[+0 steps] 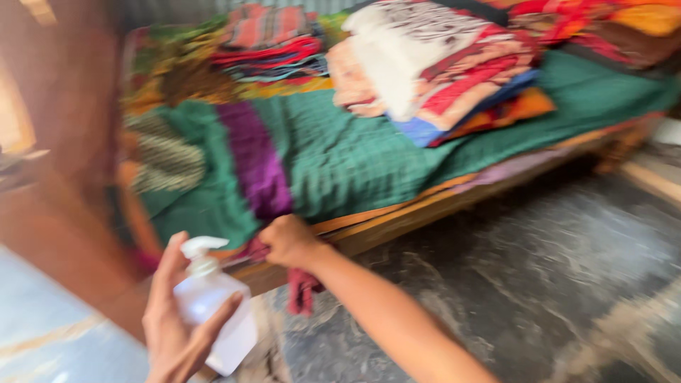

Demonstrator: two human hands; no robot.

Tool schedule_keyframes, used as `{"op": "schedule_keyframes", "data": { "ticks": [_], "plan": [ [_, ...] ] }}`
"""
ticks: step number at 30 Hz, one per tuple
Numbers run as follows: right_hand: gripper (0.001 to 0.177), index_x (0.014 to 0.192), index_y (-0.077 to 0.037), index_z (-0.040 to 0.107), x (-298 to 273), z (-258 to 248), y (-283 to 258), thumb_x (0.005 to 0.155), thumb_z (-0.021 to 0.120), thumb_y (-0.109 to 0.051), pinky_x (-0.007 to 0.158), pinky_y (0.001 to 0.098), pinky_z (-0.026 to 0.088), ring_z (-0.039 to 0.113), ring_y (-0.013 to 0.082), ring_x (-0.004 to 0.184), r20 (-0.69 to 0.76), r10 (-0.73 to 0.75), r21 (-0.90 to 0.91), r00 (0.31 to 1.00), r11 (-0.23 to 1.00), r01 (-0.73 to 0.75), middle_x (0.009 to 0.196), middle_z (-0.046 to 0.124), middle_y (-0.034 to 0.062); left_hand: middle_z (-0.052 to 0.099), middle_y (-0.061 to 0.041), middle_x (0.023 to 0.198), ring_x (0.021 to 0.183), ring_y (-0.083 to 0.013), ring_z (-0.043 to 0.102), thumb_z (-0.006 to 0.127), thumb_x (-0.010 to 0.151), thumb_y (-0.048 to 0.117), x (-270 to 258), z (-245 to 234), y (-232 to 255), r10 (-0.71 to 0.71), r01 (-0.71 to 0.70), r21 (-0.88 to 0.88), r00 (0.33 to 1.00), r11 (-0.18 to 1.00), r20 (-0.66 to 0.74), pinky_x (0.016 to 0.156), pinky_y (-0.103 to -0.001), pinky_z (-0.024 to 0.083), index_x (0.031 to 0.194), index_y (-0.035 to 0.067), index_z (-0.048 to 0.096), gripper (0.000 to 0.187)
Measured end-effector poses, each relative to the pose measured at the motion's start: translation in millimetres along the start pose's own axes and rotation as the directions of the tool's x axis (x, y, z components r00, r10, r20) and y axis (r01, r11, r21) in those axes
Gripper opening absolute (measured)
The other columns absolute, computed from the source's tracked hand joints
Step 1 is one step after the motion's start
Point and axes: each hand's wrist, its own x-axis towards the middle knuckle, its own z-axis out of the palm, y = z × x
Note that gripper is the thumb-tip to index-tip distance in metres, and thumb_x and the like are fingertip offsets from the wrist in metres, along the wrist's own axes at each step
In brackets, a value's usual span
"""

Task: The person cleans the wooden frame of a bed by applying liquid from a dispenser to a cloth and wiping the wood.

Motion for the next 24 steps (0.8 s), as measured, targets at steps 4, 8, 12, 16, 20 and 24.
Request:
{"op": "schedule_keyframes", "data": {
  "ticks": [4, 8, 12, 16, 20, 24],
  "plan": [
    [0.017, 0.061, -0.008, 0.065, 0.1, -1.6, -0.5, 0.057, 0.075, -0.021, 0.063, 0.0500, 0.053, 0.067, 0.0395, 0.068, -0.020, -0.034, -0.013, 0.999, 0.999, 0.033, 0.065, 0.065, 0.0184, 0.063, -0.015, 0.126, 0.114, -0.0312, 0.066, 0.089, 0.062, 0.021, -0.7, -17.2, 10.2, -0.008, 0.010, 0.135, 1.000, 0.991, -0.016, 0.095, -0.043, 0.053, 0.153, 0.016, 0.044, 0.101],
    [0.015, 0.059, -0.005, 0.064, 2.9, -2.9, -0.7, 0.056, 0.075, -0.015, 0.061, 0.0503, 0.052, 0.065, 0.0408, 0.065, -0.022, -0.015, -0.014, 1.000, 1.000, 0.015, 0.063, 0.063, 0.0202, 0.062, -0.016, 0.124, 0.111, -0.0344, 0.067, 0.088, 0.065, 0.027, 2.3, -29.8, 6.5, -0.032, 0.034, 0.137, 0.999, 0.990, -0.018, 0.094, -0.046, 0.055, 0.156, 0.020, 0.037, 0.105],
    [0.017, 0.057, -0.001, 0.057, 3.3, -4.9, -3.7, 0.058, 0.073, -0.008, 0.060, 0.0495, 0.051, 0.064, 0.0420, 0.064, -0.022, 0.016, -0.022, 1.000, 1.000, -0.016, 0.065, 0.061, 0.0219, 0.058, -0.017, 0.111, 0.094, -0.0386, 0.068, 0.083, 0.069, 0.032, -0.3, -42.9, -1.5, -0.094, 0.048, 0.320, 0.987, 0.946, 0.128, 0.087, -0.051, 0.058, 0.156, 0.031, 0.035, 0.099],
    [0.019, 0.055, 0.000, 0.054, 4.6, -8.8, -8.4, 0.058, 0.072, -0.005, 0.056, 0.0488, 0.048, 0.063, 0.0421, 0.061, -0.015, 0.031, 0.008, 0.999, 0.999, -0.031, 0.062, 0.058, 0.0225, 0.053, -0.017, 0.106, 0.082, -0.0382, 0.068, 0.080, 0.068, 0.034, 2.0, -48.2, -15.8, -0.105, 0.021, 0.420, 0.979, 0.907, 0.177, 0.076, -0.052, 0.060, 0.154, 0.037, 0.036, 0.097],
    [0.024, 0.054, 0.002, 0.048, 4.8, -9.0, -9.5, 0.055, 0.072, -0.004, 0.052, 0.0482, 0.045, 0.059, 0.0420, 0.057, -0.023, 0.030, 0.022, 0.999, 0.999, -0.030, 0.059, 0.055, 0.0224, 0.053, -0.017, 0.101, 0.074, -0.0353, 0.069, 0.077, 0.068, 0.032, 1.4, -56.9, -27.4, -0.100, -0.008, 0.461, 0.973, 0.888, 0.209, 0.067, -0.049, 0.061, 0.154, 0.037, 0.035, 0.095],
    [0.027, 0.054, 0.004, 0.046, 3.0, -4.0, -4.5, 0.057, 0.071, -0.004, 0.052, 0.0486, 0.042, 0.056, 0.0419, 0.054, 0.015, 0.081, -0.032, 0.997, 0.996, -0.080, 0.059, 0.052, 0.0232, 0.053, -0.018, 0.101, 0.064, -0.0321, 0.070, 0.074, 0.073, 0.029, -5.2, -62.5, -31.2, -0.233, 0.086, 0.580, 0.955, 0.810, 0.183, 0.055, -0.045, 0.062, 0.154, 0.040, 0.033, 0.092]
  ]
}}
